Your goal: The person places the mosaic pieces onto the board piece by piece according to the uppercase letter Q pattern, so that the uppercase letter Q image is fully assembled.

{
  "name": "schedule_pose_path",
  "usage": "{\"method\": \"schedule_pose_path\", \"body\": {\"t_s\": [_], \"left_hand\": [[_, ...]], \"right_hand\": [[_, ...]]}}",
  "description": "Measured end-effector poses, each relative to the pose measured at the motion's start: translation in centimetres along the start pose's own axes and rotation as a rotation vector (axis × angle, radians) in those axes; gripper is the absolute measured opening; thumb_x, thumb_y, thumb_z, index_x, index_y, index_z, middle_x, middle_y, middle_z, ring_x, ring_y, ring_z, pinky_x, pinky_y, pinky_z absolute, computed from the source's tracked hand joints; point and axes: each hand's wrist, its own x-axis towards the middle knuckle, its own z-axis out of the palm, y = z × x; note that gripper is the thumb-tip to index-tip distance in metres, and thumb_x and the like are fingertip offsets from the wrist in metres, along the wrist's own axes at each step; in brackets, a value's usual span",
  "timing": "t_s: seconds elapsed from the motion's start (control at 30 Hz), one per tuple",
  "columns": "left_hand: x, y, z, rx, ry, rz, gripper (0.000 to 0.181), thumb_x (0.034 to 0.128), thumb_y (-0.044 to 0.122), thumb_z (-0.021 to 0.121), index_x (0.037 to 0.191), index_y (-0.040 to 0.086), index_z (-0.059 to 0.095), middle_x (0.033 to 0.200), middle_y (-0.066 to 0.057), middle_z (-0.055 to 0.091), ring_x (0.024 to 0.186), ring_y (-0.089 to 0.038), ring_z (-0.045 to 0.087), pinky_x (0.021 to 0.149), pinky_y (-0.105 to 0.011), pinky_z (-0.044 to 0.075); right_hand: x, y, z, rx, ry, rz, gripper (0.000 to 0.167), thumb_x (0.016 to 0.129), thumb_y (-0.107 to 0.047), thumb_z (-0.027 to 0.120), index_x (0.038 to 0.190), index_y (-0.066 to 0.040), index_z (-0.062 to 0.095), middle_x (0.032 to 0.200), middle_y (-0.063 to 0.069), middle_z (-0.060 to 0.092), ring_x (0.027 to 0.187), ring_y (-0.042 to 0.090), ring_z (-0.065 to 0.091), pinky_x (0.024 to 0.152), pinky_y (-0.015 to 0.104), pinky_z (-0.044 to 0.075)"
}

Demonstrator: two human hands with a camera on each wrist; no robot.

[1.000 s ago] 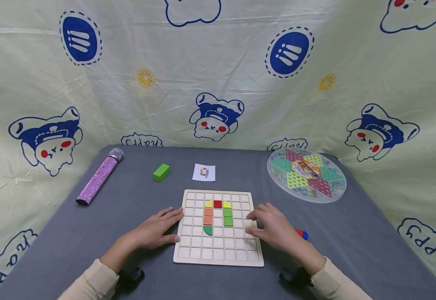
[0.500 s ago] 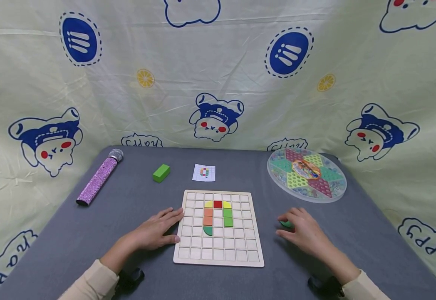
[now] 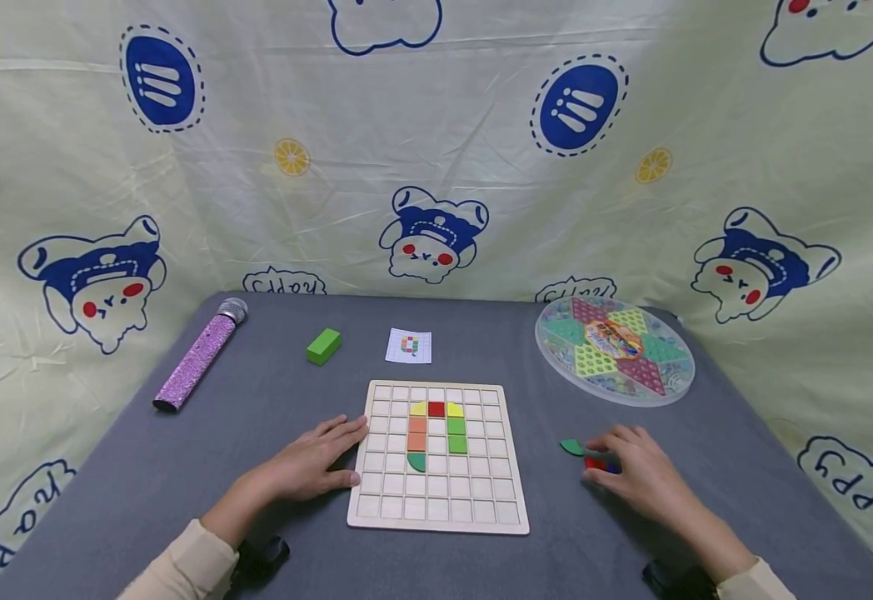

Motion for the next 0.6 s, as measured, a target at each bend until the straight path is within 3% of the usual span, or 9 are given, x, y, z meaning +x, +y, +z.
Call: {"method": "schedule_pose_path", "body": {"t_s": [0.6], "left_hand": [[0.07, -0.02, 0.06, 0.008, 0.008, 0.015, 0.071, 0.0909, 0.042, 0.058, 0.148, 0.009, 0.031, 0.156, -0.008, 0.028, 0.144, -0.039, 0.020, 0.110, -0.062, 0.023]], "right_hand": [[-0.47, 1.02, 0.24, -0.019, -0.083, 0.060, 0.029, 0.070, -0.031, 0.081, 0.093, -0.015, 0.072, 0.093, 0.001, 0.060, 0.083, 0.017, 0.046, 0.069, 0.033, 0.036]]}}
